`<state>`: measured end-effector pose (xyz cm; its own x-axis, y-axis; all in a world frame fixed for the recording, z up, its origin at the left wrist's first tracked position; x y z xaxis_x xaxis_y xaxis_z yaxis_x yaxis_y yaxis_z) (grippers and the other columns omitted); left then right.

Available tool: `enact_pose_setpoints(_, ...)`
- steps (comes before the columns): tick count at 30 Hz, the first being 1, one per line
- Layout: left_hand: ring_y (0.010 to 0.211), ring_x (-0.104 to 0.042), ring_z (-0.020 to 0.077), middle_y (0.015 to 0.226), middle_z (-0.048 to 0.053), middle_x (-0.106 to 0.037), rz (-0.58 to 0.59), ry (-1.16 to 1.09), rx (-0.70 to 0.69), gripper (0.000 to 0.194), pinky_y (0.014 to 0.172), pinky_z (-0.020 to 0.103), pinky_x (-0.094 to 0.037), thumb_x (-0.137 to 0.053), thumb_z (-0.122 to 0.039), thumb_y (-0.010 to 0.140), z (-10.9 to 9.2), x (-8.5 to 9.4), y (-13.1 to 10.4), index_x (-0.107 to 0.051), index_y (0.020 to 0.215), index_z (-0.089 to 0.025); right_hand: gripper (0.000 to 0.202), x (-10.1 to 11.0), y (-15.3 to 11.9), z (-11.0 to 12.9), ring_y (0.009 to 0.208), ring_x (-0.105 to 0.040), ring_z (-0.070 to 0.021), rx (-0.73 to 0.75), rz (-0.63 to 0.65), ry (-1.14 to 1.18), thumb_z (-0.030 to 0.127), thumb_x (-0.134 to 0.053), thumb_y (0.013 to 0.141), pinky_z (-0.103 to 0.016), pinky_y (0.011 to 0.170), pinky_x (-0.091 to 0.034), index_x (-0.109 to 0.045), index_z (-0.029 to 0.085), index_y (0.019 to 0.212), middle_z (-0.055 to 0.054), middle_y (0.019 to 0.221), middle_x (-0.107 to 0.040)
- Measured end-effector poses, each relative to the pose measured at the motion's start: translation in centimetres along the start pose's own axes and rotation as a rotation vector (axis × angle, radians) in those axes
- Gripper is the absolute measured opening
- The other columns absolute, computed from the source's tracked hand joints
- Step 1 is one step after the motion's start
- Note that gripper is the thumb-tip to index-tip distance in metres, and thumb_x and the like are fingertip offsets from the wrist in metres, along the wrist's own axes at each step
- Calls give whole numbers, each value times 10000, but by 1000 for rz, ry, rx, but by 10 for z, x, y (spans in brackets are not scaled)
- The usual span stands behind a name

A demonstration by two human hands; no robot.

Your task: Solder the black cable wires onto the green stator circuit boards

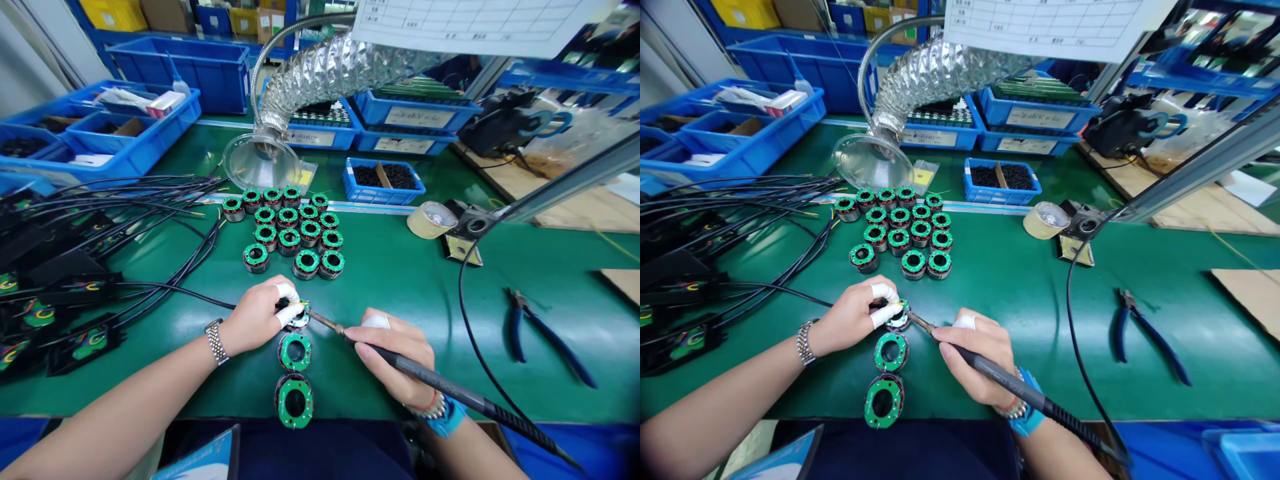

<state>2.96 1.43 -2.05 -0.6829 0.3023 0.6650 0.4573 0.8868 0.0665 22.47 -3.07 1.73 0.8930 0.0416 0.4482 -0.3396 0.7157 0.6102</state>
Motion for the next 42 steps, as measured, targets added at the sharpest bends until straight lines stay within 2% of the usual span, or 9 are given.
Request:
enact_pose_setpoints(9,718,-545,136,831,29,-585,-6,12,-20,106,664,264,-432,-533,-208,837,-3,1,0,-555,744,-162,250,10,-7,-4,559,-563,-151,-30,-120,48,106,-553,764,-295,519,-475,-691,215,942,-29,618,-617)
enact_pose_setpoints(14,721,-543,134,833,31,-591,-7,6,-24,72,666,263,-435,-542,-189,825,-2,2,0,-577,769,-160,255,0,-13,-14,638,-652,-155,-79,-179,-20,195,-553,843,-276,592,-534,-611,239,1087,-21,724,-684)
enact_pose_setpoints(21,775,-587,134,873,33,-613,-51,-196,11,77,705,249,-475,-602,-215,788,-5,6,1,-663,787,-168,446,-51,12,-16,964,-640,-197,-197,132,-80,242,-704,739,-302,826,-535,-503,206,1135,-89,1080,-644)
enact_pose_setpoints(26,660,-565,106,851,26,-600,-50,-312,107,143,599,224,-473,-610,-247,768,0,8,1,-611,666,-147,484,-64,15,-24,956,-624,-188,-243,145,-50,182,-690,736,-323,844,-518,-456,223,1158,-68,1061,-623)
enact_pose_setpoints(31,465,-477,79,661,-19,-549,7,-359,259,147,447,201,-409,-542,-304,810,7,4,3,-550,801,-158,520,-62,14,-27,939,-631,-187,-248,145,-29,178,-704,723,-322,836,-515,-440,233,1169,-59,1032,-629)
enact_pose_setpoints(33,470,-472,78,700,-23,-568,-29,-270,208,133,456,204,-402,-541,-279,812,4,6,4,-542,885,-169,502,-62,15,-26,940,-629,-188,-245,146,-32,173,-698,728,-323,835,-514,-446,229,1158,-61,1031,-629)
enact_pose_setpoints(36,654,-543,113,842,8,-586,-86,-81,15,109,623,241,-458,-491,-196,833,-8,10,3,-578,894,-177,459,-63,16,-24,959,-617,-185,-217,147,-18,168,-673,748,-327,855,-505,-452,233,1145,-58,1047,-621)
enact_pose_setpoints(39,851,-552,156,931,39,-562,-19,34,-96,225,784,281,-452,-409,-118,841,-18,12,0,-623,876,-179,431,-63,15,-24,949,-612,-179,-205,147,-9,179,-662,759,-322,859,-500,-458,229,1135,-56,1045,-612)
enact_pose_setpoints(42,801,-539,143,948,38,-526,84,65,-94,237,732,263,-457,-409,-77,799,-21,12,-4,-607,878,-180,427,-64,14,-26,929,-616,-186,-215,142,-21,209,-664,764,-322,834,-508,-460,220,1139,-64,1027,-615)
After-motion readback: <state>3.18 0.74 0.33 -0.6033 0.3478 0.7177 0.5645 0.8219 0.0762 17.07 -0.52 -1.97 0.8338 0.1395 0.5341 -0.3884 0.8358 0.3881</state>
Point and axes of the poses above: each hand's wrist, its own y-axis towards the middle knuckle, its own x-axis out of the back of the hand, z = x × y, the point moved 5 cm from there along y, towards the middle knuckle
